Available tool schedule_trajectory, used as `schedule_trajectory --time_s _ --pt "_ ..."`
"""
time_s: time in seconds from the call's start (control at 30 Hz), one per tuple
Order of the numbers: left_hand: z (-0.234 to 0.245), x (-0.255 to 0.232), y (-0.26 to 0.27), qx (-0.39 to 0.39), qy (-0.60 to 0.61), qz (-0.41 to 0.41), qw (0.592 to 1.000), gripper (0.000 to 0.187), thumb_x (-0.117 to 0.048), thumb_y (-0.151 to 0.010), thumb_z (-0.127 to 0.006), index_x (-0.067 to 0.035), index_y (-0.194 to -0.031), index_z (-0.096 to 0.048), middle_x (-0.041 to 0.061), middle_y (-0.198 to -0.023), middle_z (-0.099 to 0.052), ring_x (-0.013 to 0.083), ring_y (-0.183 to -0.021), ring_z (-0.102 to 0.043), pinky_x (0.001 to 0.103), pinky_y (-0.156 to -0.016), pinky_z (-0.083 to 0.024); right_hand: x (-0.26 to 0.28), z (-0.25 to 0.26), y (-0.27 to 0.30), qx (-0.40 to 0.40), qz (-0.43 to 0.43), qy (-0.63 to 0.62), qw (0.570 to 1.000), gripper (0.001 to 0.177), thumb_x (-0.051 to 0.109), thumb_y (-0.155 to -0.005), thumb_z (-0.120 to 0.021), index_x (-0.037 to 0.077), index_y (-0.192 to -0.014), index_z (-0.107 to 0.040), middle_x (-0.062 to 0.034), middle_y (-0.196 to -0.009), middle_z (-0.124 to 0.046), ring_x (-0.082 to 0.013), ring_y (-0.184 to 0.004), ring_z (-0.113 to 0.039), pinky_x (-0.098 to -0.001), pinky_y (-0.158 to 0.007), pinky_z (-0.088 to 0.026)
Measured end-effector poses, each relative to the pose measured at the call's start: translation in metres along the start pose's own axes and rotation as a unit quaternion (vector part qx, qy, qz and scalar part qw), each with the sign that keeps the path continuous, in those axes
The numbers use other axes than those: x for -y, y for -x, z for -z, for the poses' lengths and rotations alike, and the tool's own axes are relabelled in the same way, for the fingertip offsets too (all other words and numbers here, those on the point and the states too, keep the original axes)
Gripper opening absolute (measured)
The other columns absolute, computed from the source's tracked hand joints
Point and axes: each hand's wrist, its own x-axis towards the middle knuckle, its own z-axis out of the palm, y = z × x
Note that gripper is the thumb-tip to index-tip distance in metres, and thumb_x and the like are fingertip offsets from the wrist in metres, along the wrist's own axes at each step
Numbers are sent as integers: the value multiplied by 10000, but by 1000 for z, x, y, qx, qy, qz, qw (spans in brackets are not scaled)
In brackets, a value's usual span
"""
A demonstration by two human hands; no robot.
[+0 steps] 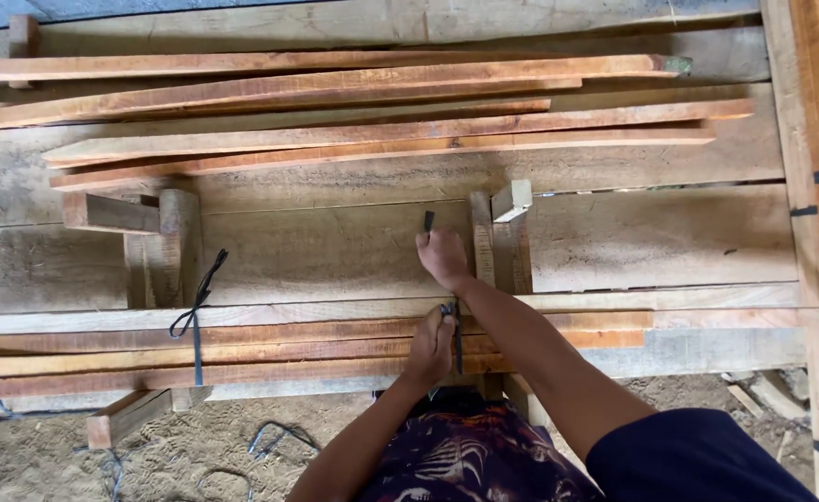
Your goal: Bundling thin strips of wood together using ties and a hook tool.
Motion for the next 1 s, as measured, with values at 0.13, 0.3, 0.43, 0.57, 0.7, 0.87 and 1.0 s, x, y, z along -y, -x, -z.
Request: schedule_trajectory --time_s 0.13,0.3,0.43,0.57,0.7,0.87,1.0 --pt "2 -5 -2 -4 6 -29 1000 455 -326 -1163 -278 -78 -913 -566 94 -617 -427 167 -491 -376 363 -474 -388 5 14 0 -14 -4 -36 999 460 317 -888 -520 -80 -702 -658 -342 -724 -668 -549 -764 -709 -658 -614 -556" --pt "8 -20 -17 36 22 -58 997 389 -282 -1141 -299 -117 -873 -529 58 -638 -424 97 -534 -378 305 -500 -367 5 31 -1 -59 20 -50 997 477 372 -877 -544 -59 -717 -669 -316 -741 -666 -541 -800 -694 -670 -654 -526" --pt "12 -52 -17 59 1 -89 994 393 -285 -1157 -285 -143 -863 -504 27 -636 -390 69 -533 -328 300 -508 -360 4 46 9 -85 28 -44 995 488 412 -864 -546 -38 -711 -658 -271 -715 -663 -506 -782 -702 -635 -650 -541" --pt "20 -29 -14 54 -22 -88 994 407 -297 -1155 -306 -133 -861 -533 52 -626 -420 102 -507 -345 319 -492 -373 12 63 12 -84 66 -123 987 398 290 -902 -562 -14 -646 -592 -258 -601 -589 -474 -637 -680 -465 -486 -456" --pt "23 -35 -12 32 -15 -59 998 392 -275 -1139 -344 -111 -840 -540 68 -652 -458 118 -574 -411 322 -544 -402 6 57 9 -66 83 -125 986 459 306 -934 -563 38 -569 -489 -198 -499 -508 -363 -461 -603 -411 -404 -434" --pt "23 -38 -16 36 -37 -49 997 386 -277 -1132 -359 -112 -829 -531 87 -633 -452 150 -542 -422 336 -530 -404 1 41 -2 -18 80 -133 988 454 310 -959 -552 53 -595 -460 -199 -513 -515 -317 -454 -594 -379 -428 -456" --pt "22 -20 -20 40 -57 -34 997 397 -291 -1137 -376 -98 -825 -525 113 -631 -440 202 -523 -442 351 -520 -402 -13 16 -10 70 38 -60 995 498 417 -960 -527 -15 -724 -602 -272 -680 -627 -487 -703 -706 -564 -492 -525"
